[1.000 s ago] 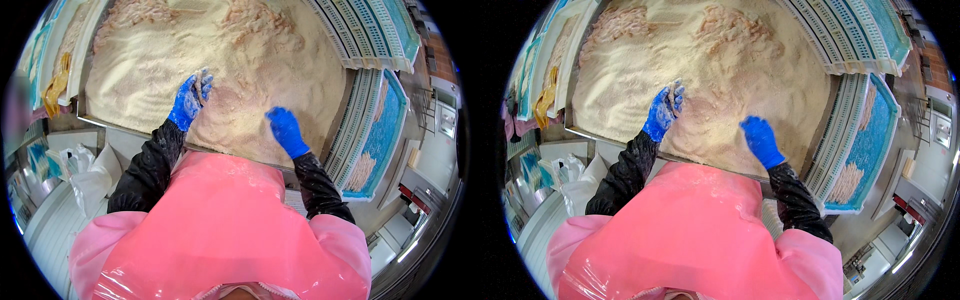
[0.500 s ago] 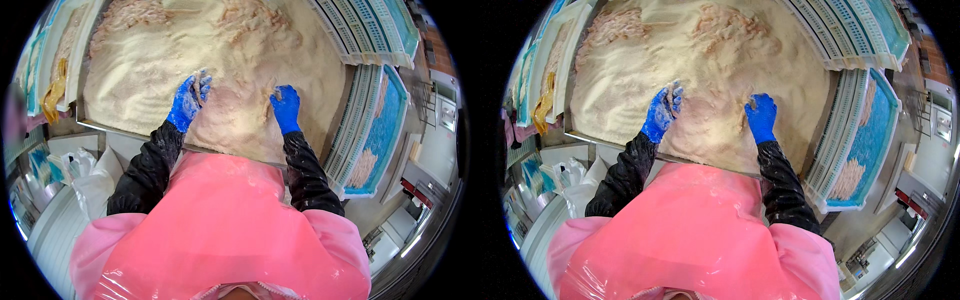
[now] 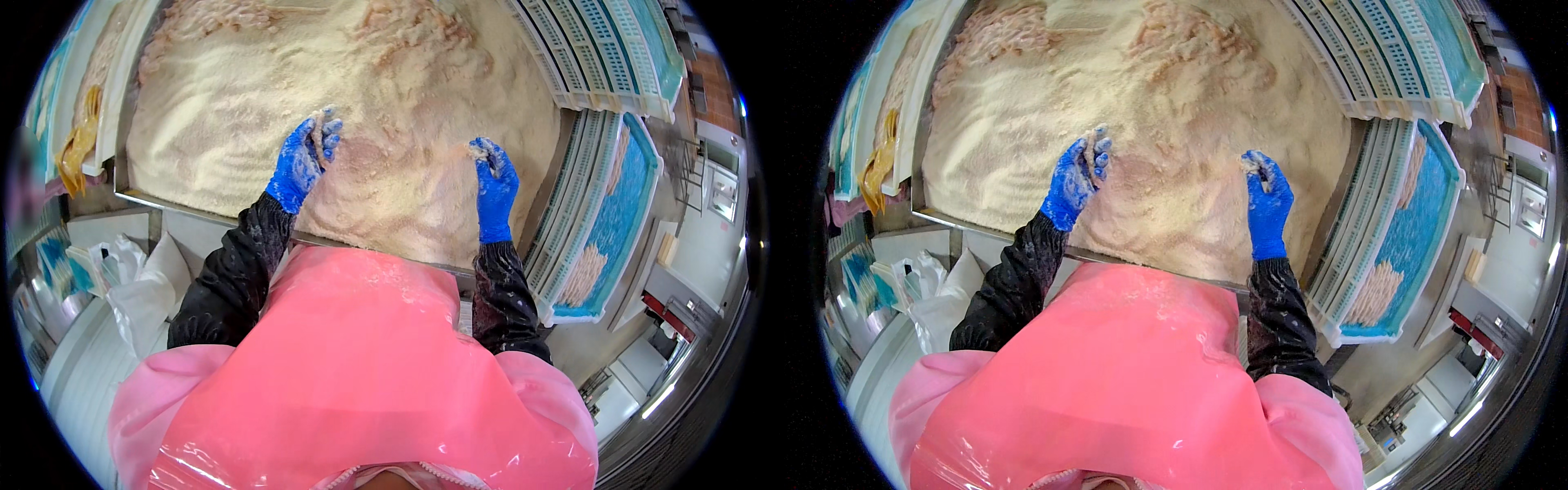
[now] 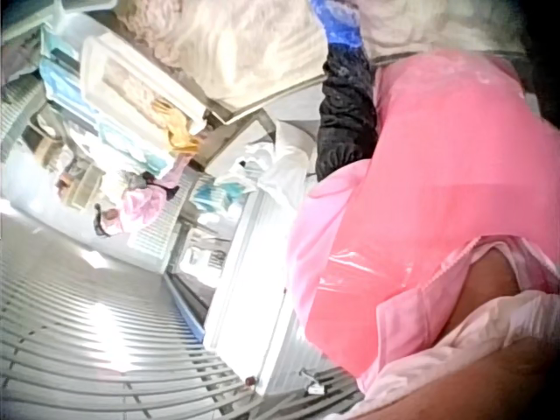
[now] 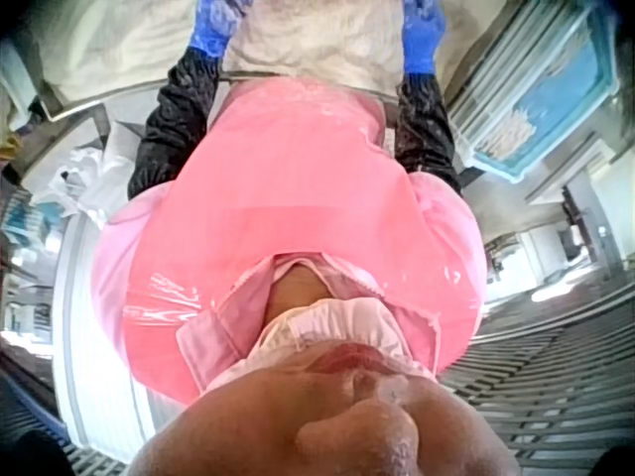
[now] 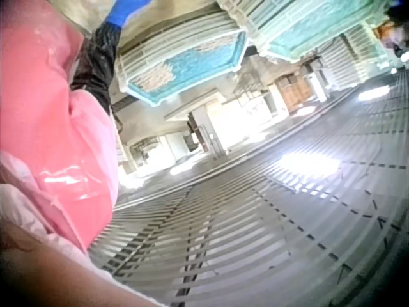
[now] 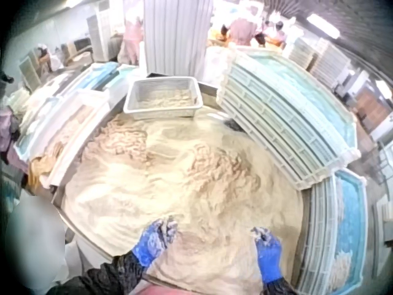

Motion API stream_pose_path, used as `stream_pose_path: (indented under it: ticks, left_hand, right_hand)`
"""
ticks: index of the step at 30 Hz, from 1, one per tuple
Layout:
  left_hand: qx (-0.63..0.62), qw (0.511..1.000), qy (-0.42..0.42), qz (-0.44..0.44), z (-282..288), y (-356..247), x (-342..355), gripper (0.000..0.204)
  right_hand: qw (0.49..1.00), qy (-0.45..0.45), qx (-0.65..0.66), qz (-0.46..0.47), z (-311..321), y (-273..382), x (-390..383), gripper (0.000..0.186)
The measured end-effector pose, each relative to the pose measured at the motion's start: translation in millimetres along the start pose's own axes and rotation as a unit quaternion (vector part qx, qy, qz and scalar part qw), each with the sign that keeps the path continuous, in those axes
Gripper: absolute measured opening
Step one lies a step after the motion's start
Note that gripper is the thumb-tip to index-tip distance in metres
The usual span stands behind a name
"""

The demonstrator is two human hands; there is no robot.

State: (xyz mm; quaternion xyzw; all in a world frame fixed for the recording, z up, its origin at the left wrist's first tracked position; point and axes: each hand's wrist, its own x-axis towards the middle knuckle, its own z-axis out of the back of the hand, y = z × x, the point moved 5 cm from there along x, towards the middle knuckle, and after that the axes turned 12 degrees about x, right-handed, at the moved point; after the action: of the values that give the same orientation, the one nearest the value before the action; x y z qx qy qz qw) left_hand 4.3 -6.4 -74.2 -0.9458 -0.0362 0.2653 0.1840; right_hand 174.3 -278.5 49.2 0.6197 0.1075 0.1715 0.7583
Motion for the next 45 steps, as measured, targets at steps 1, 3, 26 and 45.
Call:
stream_pose_path:
  ticks: [1,3,26,45]
  left_hand:
    - [0.003,1.000,0.011,-0.001,-1,0,0,0.042]
    - [0.004,1.000,0.028,0.001,-3,0,-2,0.042]
    - [0.376,0.923,-0.027,0.080,-64,42,-22,0.035]
    - [0.457,0.889,0.004,-0.041,-83,82,-2,0.069]
  right_hand:
    - [0.997,0.024,-0.049,0.052,-4,10,-1,0.026]
    - [0.959,0.166,-0.183,0.136,-20,6,-15,0.034]
    - [0.885,0.108,0.275,-0.360,-42,-102,-31,0.031]
    - [0.894,0.093,0.245,-0.362,-50,-78,-49,0.030]
